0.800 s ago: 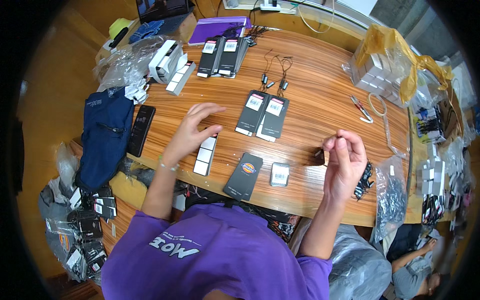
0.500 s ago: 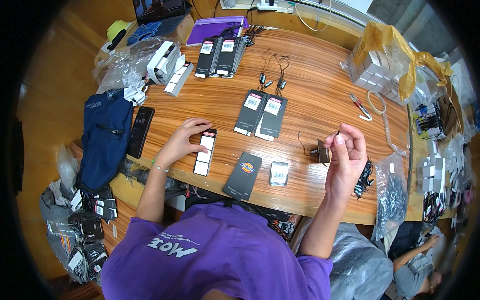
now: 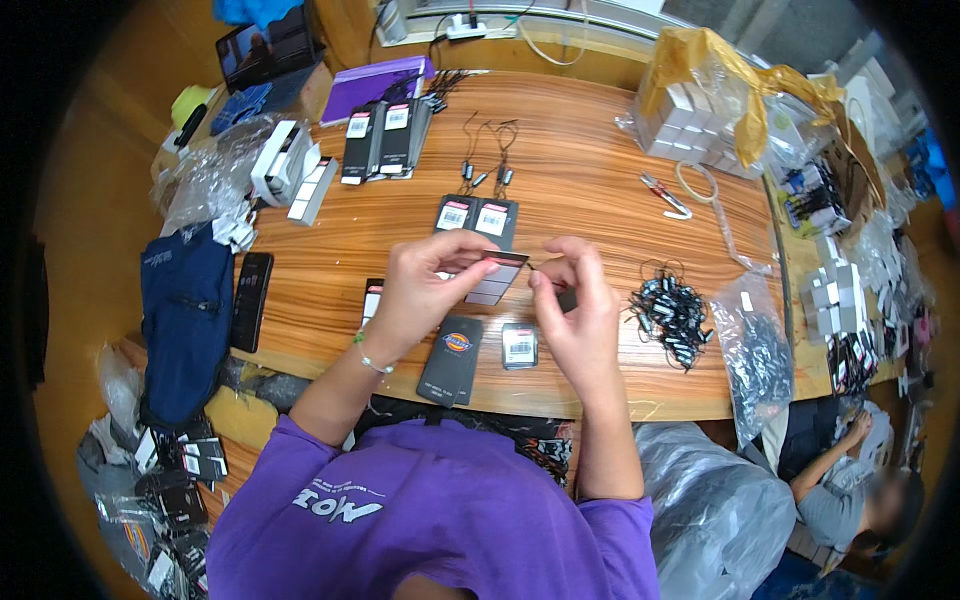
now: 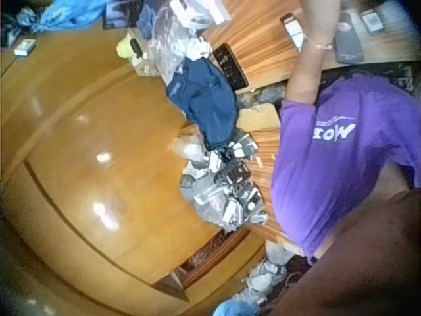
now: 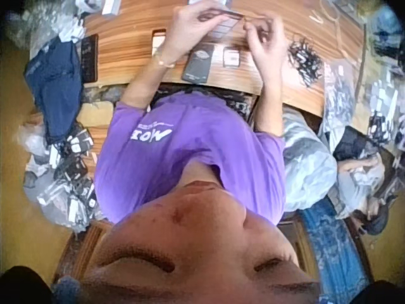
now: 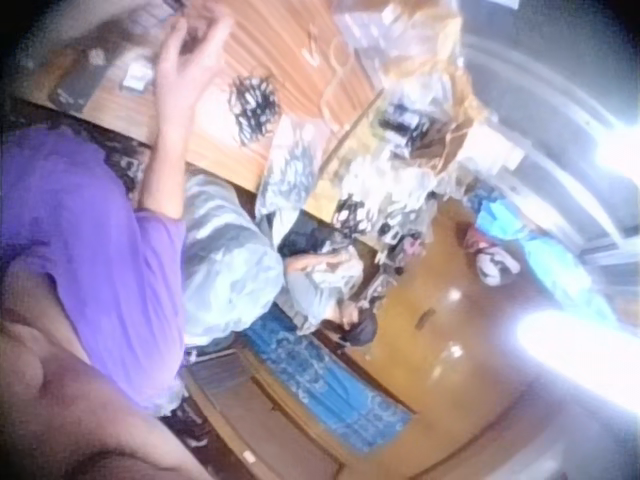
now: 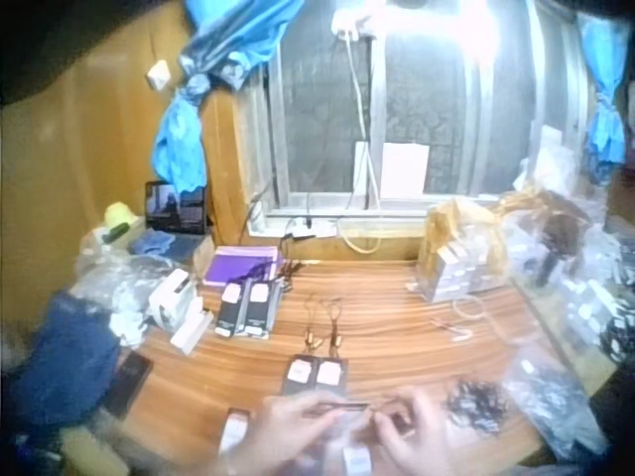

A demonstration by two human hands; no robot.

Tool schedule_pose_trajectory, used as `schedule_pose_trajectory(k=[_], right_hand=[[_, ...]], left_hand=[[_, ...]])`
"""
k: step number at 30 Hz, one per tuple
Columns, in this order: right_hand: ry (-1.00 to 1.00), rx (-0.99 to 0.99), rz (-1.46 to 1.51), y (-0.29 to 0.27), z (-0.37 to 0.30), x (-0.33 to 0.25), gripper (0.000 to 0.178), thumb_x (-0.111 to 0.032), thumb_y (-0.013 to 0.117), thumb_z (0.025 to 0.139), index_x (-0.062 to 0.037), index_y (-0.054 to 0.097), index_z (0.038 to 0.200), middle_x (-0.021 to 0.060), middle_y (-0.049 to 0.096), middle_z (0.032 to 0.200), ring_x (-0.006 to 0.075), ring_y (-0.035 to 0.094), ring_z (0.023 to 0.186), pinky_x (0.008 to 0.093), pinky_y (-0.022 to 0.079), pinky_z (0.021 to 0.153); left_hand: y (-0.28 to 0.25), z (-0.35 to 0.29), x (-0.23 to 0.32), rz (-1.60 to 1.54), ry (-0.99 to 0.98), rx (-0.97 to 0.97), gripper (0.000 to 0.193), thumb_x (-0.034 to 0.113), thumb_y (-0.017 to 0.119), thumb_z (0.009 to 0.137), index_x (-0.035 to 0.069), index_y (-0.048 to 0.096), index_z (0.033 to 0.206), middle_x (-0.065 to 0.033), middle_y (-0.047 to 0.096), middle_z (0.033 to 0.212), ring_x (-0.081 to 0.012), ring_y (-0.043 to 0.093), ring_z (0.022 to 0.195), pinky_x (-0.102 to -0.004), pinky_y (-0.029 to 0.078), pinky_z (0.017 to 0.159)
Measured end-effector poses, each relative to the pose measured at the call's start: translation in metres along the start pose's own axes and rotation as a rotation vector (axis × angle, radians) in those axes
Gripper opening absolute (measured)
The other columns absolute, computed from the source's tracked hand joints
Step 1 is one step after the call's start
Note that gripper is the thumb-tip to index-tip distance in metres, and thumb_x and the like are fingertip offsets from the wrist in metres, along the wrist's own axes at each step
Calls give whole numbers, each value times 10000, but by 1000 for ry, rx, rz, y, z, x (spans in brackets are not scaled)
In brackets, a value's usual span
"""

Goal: The person repeatedly picks up small black boxes and attaches black lanyards to them. They handle the items one at a time, opening the boxes, inserting the lanyards, and placing the finished units on the table. The process is repetitive and involves multiple identical components.

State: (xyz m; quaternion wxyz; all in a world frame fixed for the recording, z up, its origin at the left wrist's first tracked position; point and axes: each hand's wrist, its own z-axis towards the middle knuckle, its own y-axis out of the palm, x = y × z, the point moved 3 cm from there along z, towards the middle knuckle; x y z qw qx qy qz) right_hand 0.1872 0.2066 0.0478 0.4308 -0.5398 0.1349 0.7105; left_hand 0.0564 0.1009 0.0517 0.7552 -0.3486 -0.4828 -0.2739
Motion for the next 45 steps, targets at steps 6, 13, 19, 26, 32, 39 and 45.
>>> schedule_pose_trajectory(k=[6,13,19,26,32,39,45], right_hand=[[-20,42,0,-9,-2,1,242,57,571,782,-3,467,992,73,606,700,96,565,622,224,435,582],[18,47,112,-9,-5,8,241,45,570,796,-8,452,999,59,604,710,79,541,633,211,422,585],[46,55,161,-6,-5,5,243,43,570,795,-9,449,999,48,594,699,69,519,623,203,410,577],[118,48,248,-2,-5,5,240,55,560,794,-5,435,990,41,580,701,57,511,627,194,406,578],[84,71,296,0,-7,6,225,66,551,796,-6,420,965,35,563,715,50,507,633,185,401,578],[187,63,464,0,-8,5,229,68,546,804,-27,403,955,43,573,722,52,524,644,183,414,582],[299,14,739,-2,-6,14,230,48,544,816,-42,396,967,66,591,711,90,565,646,198,460,601]], left_hand=[[24,4,2,1,60,-55,150,-5,637,776,-33,644,923,-96,669,852,-144,651,780,-241,535,704],[26,3,9,-28,10,-129,142,-7,635,783,-33,649,922,-83,667,851,-113,637,770,-224,531,685],[25,1,2,-61,-11,-129,144,0,634,787,-32,650,926,-76,666,847,-98,630,748,-208,521,648],[22,-2,8,-92,-26,-119,142,5,627,794,-36,647,929,-77,663,846,-96,628,734,-207,518,625],[22,-4,11,-77,7,-105,144,11,633,791,-40,644,925,-84,662,839,-105,629,724,-210,519,627],[23,-6,12,-11,45,-99,142,23,639,785,-17,652,920,-89,660,830,-125,632,751,-232,521,635],[23,-5,20,228,288,-76,110,16,649,746,14,657,856,-106,648,830,-227,638,759,-282,504,641]])
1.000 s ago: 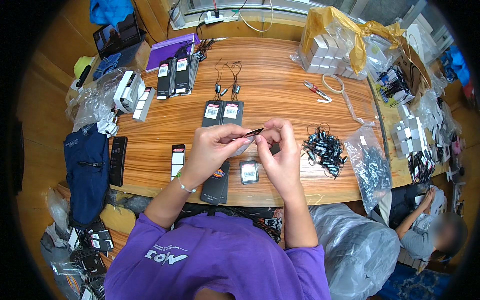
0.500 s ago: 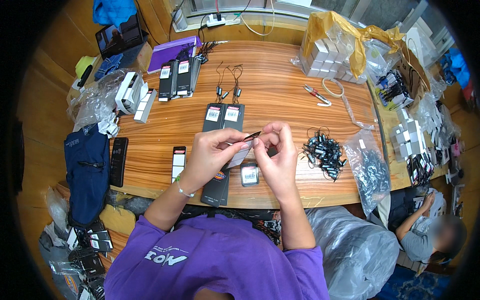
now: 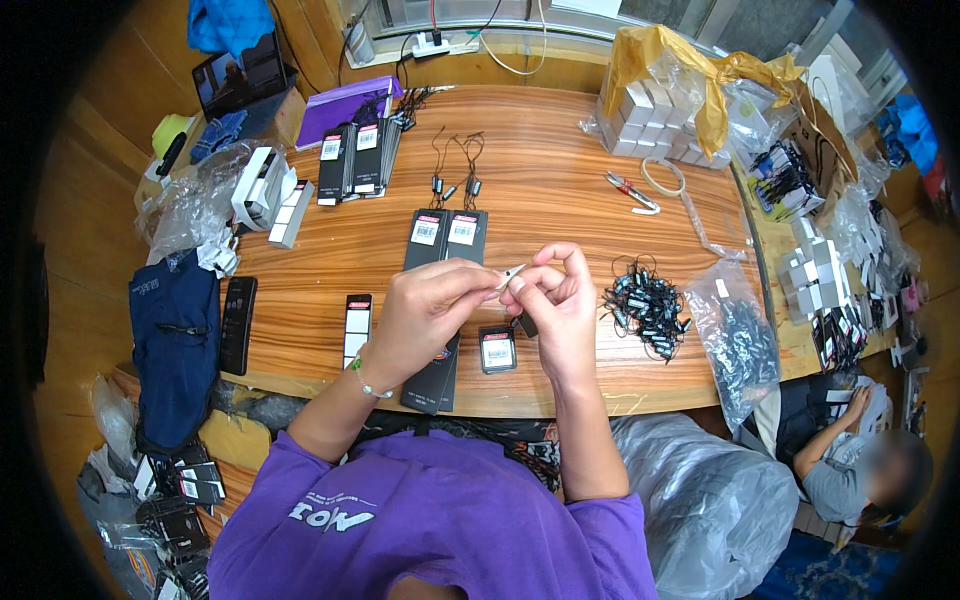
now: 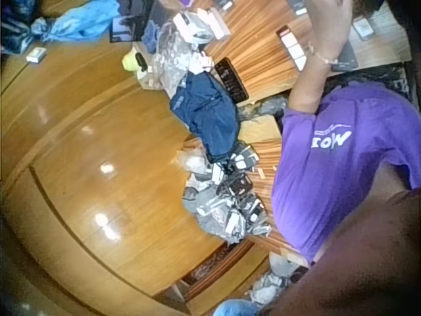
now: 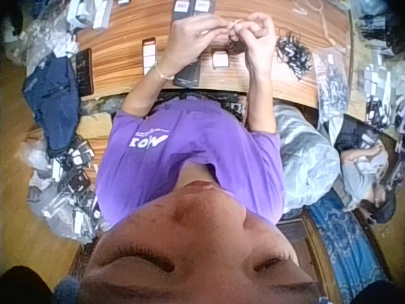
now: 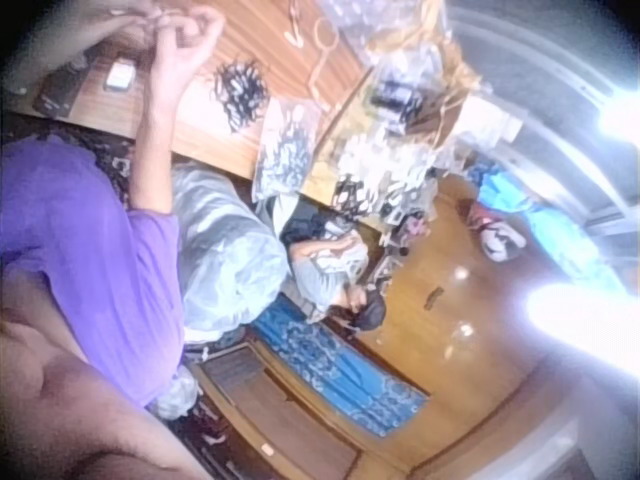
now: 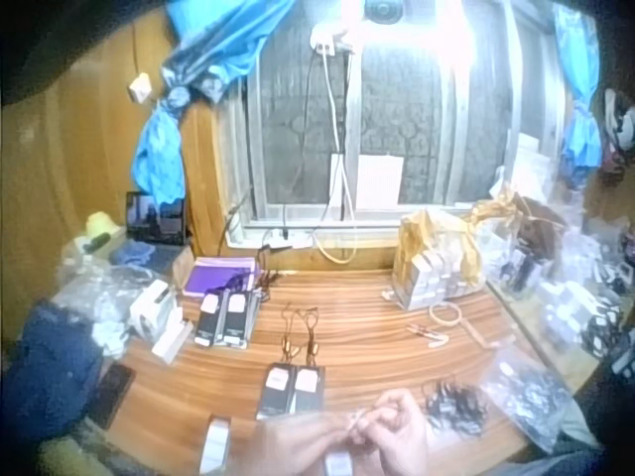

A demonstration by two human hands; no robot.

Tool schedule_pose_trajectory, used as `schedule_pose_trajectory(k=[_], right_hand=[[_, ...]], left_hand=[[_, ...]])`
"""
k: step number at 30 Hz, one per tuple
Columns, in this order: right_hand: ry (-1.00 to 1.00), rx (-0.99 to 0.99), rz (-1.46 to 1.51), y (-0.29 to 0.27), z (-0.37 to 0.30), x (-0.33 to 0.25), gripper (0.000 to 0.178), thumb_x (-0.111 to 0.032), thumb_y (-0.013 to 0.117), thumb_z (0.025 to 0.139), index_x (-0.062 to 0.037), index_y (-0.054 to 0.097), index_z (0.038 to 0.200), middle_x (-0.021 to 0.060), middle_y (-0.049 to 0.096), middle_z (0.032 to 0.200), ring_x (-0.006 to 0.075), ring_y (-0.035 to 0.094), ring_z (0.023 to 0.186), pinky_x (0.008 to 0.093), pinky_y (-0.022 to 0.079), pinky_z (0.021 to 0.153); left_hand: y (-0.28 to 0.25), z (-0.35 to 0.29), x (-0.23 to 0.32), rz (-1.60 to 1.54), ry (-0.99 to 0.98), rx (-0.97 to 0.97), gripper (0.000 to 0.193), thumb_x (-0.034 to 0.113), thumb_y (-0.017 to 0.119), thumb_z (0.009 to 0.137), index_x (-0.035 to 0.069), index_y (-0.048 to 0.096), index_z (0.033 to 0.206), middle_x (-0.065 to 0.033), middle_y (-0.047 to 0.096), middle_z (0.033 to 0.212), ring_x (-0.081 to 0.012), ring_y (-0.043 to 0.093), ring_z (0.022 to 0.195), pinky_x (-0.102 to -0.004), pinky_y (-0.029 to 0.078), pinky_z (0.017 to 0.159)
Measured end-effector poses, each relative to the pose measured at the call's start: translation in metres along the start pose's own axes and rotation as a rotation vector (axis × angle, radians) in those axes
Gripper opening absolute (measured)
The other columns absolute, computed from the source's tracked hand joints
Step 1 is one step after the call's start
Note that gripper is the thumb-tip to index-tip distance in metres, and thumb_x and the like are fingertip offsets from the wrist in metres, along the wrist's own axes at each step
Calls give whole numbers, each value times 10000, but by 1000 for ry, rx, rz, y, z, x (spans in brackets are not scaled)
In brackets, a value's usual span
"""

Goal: The person repeatedly picks up small black boxes and attaches black lanyards to them. They handle the items one at a time, opening the boxes, inserting the lanyards, and placing the finished units on the table. The process is repetitive and involves multiple identical components.

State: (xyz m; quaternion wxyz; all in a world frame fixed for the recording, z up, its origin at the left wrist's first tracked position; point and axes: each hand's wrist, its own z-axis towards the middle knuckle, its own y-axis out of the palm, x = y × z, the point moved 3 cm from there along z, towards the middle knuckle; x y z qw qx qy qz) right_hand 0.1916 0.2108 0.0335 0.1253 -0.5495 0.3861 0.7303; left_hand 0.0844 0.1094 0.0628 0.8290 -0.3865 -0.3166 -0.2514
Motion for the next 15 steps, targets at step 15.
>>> schedule_pose_trajectory(k=[15], right_hand=[[107,-41,-79,-16,1,4,100,-75,563,852,-11,543,926,73,609,859,130,582,792,238,443,779]], left_hand=[[8,8,-6,116,337,140,280,-78,626,642,86,667,866,-52,550,818,-196,585,724,-294,474,602]])
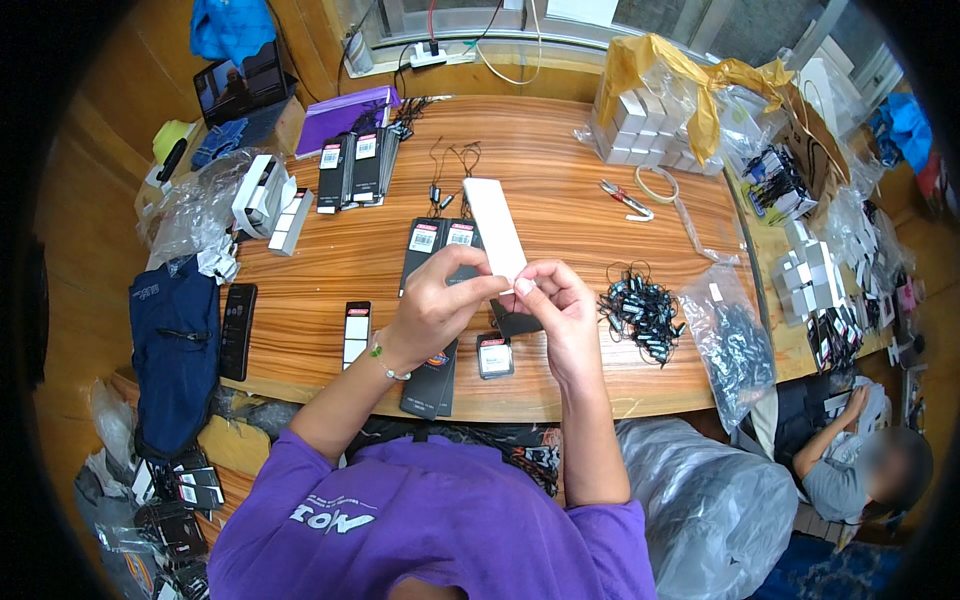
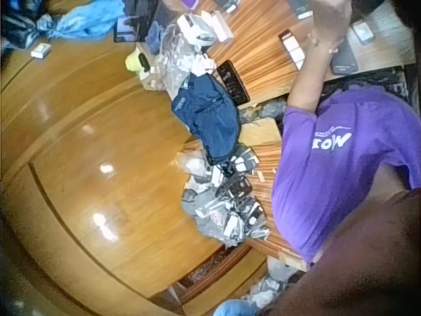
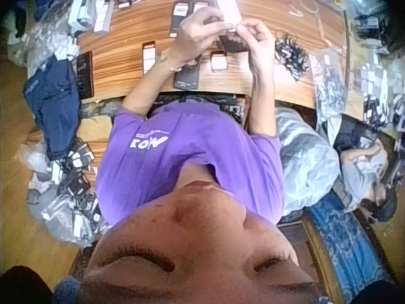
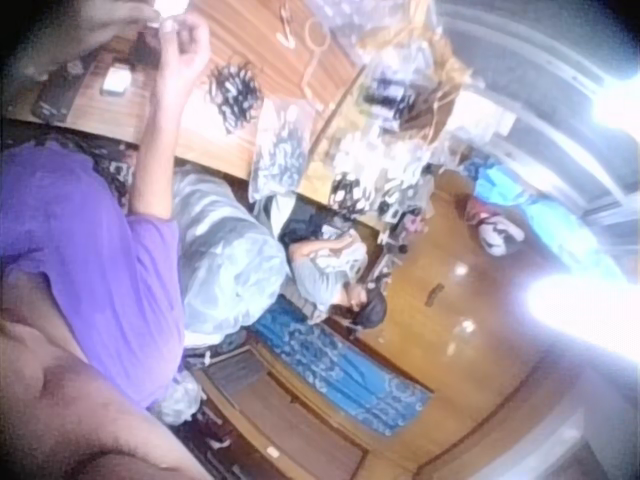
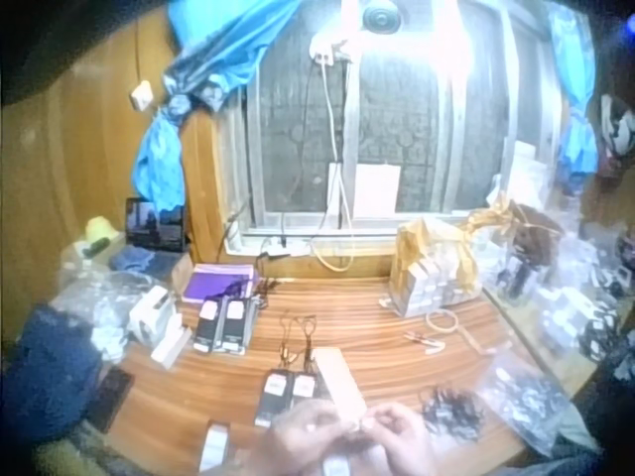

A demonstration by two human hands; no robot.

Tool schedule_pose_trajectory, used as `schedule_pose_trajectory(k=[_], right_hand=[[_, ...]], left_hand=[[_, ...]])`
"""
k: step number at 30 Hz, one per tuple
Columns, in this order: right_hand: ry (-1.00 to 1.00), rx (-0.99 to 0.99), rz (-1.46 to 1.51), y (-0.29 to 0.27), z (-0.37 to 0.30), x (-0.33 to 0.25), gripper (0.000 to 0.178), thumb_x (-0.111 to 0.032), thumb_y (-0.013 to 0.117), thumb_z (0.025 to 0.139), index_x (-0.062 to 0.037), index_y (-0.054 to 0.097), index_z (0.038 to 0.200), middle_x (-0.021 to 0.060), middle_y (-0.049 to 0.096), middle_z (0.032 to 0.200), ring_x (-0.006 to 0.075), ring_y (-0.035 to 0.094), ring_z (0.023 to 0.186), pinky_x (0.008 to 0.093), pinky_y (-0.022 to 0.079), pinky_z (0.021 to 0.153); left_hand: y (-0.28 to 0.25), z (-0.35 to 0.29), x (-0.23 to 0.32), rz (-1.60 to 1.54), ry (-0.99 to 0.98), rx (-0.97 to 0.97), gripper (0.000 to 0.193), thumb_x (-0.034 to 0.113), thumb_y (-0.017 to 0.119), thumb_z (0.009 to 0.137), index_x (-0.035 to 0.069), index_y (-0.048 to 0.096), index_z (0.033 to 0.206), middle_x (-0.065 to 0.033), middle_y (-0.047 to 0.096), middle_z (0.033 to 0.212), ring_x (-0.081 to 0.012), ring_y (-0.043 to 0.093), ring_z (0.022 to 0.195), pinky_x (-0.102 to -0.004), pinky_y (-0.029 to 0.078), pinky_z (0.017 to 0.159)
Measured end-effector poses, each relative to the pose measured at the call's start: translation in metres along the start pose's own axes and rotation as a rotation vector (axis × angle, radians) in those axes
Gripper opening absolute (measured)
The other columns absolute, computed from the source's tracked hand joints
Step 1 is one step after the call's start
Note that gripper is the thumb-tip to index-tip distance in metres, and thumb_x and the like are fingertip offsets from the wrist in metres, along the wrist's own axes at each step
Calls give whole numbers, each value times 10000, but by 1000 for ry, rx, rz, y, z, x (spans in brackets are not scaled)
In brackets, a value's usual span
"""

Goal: The person repeatedly picks up small black boxes and attaches black lanyards to them. They handle the items one at a time, opening the boxes, inserting the lanyards, and placing the finished units on the table. The process is repetitive and involves multiple identical components.

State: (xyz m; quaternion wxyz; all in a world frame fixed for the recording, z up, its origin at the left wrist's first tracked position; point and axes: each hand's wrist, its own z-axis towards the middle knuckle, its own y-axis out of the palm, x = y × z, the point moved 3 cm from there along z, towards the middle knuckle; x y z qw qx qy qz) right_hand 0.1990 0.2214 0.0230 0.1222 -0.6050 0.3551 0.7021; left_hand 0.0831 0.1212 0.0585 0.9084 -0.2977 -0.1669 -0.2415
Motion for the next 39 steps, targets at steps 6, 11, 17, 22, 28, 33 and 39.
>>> schedule_pose_trajectory(k=[6,11,17,22,28,33,39], right_hand=[[-338,160,95,2,0,-13,89,-129,521,888,-64,487,838,61,515,1047,136,479,985,312,339,930],[-468,131,30,6,8,-29,67,-116,475,911,-65,449,875,94,537,1001,160,490,975,316,345,922],[-715,182,-134,15,8,-41,67,-131,418,941,-65,405,949,105,562,801,168,526,784,328,413,812],[-594,-6,239,24,16,-40,97,-152,387,955,-71,358,1001,104,511,654,187,518,616,344,464,677],[-536,8,389,30,14,-44,83,-145,399,952,-73,380,991,83,485,670,164,479,621,307,441,622],[-433,98,162,8,2,-47,59,-79,541,880,-41,504,906,35,513,710,91,477,624,205,385,582],[-285,45,-163,17,-9,-42,134,-20,536,857,-1,536,990,20,560,763,77,528,707,205,429,671]], left_hand=[[16,-9,-12,-239,-216,-128,172,-37,589,714,45,645,855,-68,533,818,-204,575,748,-291,482,631],[27,-10,-18,-432,-383,-168,148,-50,561,748,26,633,853,-72,549,810,-187,577,771,-269,466,686],[30,-7,-24,-632,-504,-215,229,4,575,801,32,543,1026,-44,553,875,-128,547,857,-247,426,754],[43,-21,-20,-904,-540,-149,450,19,606,817,68,360,1190,-37,522,946,-117,530,961,-265,443,809],[57,-31,-17,-994,-712,-76,139,-31,609,797,-26,563,928,-40,593,879,-91,596,802,-214,487,711],[30,-19,-16,-884,-670,-17,184,-85,601,780,-36,603,957,-86,622,936,-129,599,869,-252,503,803],[9,-6,-10,-903,-622,72,174,-62,609,783,-32,617,954,-83,639,916,-126,616,836,-231,507,753]])
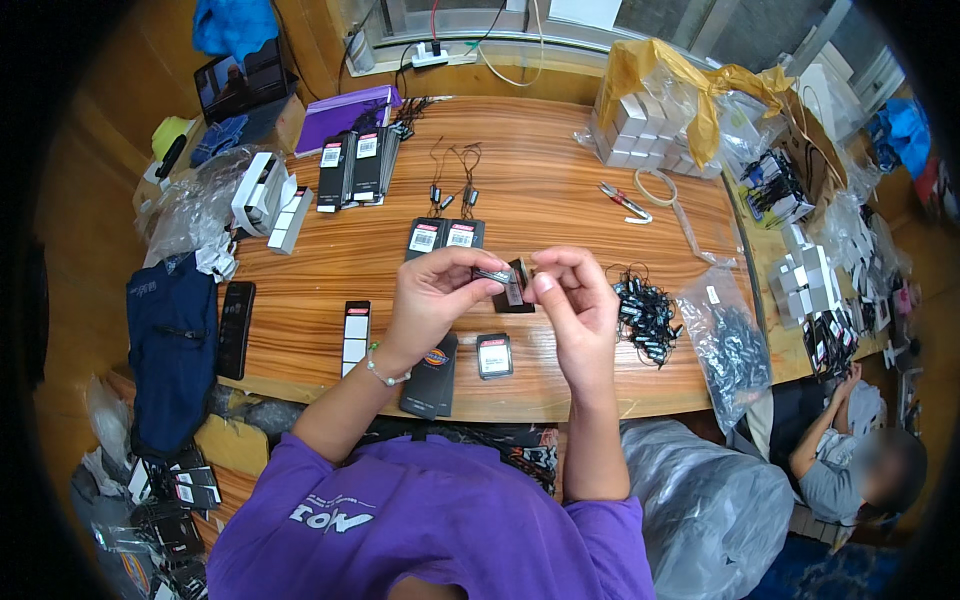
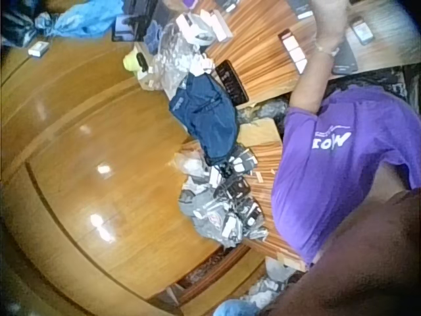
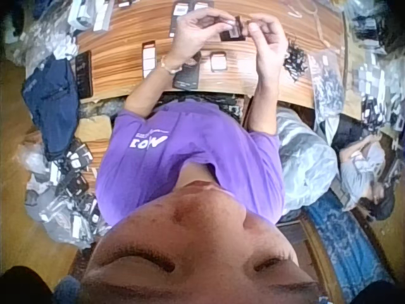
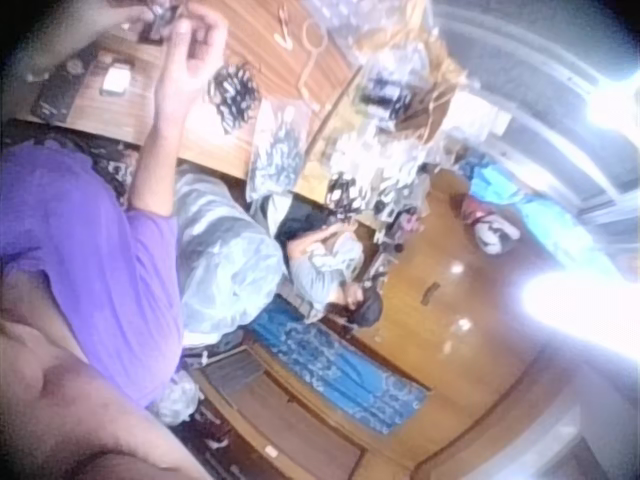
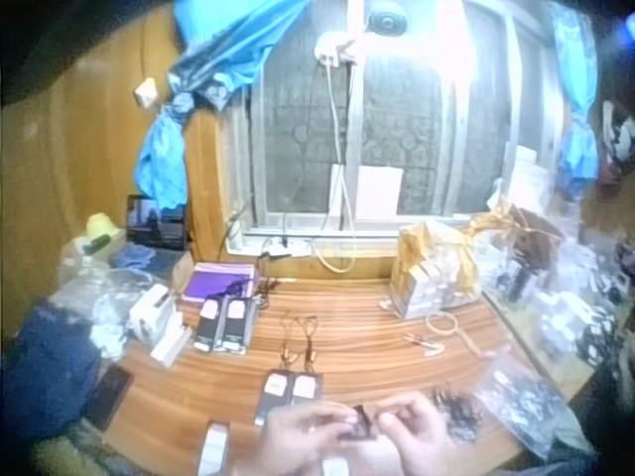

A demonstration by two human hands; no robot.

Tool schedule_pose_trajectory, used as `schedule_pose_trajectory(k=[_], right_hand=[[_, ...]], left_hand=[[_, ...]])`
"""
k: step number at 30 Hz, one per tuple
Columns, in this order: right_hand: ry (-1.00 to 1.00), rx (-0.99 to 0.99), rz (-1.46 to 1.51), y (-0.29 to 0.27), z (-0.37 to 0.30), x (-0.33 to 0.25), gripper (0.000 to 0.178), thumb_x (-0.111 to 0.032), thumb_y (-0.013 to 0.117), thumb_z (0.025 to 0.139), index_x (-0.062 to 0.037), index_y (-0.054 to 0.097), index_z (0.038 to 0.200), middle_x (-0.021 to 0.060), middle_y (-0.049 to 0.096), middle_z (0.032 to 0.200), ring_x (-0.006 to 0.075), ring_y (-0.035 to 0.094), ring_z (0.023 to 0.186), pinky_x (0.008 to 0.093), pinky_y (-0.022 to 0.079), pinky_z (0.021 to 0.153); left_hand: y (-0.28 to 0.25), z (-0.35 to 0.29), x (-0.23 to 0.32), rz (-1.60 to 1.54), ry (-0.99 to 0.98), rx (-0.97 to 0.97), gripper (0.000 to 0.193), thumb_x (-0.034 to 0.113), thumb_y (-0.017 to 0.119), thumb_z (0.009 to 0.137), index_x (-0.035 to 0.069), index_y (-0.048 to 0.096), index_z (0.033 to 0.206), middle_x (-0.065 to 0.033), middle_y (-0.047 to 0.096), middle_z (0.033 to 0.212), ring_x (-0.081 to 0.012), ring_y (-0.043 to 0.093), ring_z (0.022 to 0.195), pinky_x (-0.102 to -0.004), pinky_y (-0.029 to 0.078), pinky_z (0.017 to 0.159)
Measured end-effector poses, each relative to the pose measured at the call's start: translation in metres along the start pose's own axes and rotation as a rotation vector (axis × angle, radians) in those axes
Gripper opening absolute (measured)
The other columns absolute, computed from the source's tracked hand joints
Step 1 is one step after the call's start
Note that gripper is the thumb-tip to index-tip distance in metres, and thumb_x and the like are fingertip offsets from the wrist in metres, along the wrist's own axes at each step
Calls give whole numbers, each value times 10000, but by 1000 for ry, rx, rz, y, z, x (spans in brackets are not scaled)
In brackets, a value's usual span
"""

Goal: The person repeatedly picks up small black boxes and attaches black lanyards to them. They handle the items one at a time, opening the boxes, inserting the lanyards, and placing the finished units on the table. The process is repetitive and involves multiple identical components.

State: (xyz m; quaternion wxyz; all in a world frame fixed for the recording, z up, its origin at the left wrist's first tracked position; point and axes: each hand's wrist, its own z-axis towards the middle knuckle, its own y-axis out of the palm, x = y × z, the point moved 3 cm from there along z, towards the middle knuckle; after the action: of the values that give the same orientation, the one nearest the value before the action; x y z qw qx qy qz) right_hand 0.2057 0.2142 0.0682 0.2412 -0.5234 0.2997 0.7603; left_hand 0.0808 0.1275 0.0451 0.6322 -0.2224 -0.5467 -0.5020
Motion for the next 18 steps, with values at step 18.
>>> schedule_pose_trajectory(k=[18], right_hand=[[160,-225,-135,-5,-5,-3,197,17,555,823,-12,445,984,-3,534,708,55,515,681,180,399,622]], left_hand=[[0,0,19,212,-52,-169,131,-42,628,760,-31,661,886,-92,666,868,-131,636,804,-237,522,720]])
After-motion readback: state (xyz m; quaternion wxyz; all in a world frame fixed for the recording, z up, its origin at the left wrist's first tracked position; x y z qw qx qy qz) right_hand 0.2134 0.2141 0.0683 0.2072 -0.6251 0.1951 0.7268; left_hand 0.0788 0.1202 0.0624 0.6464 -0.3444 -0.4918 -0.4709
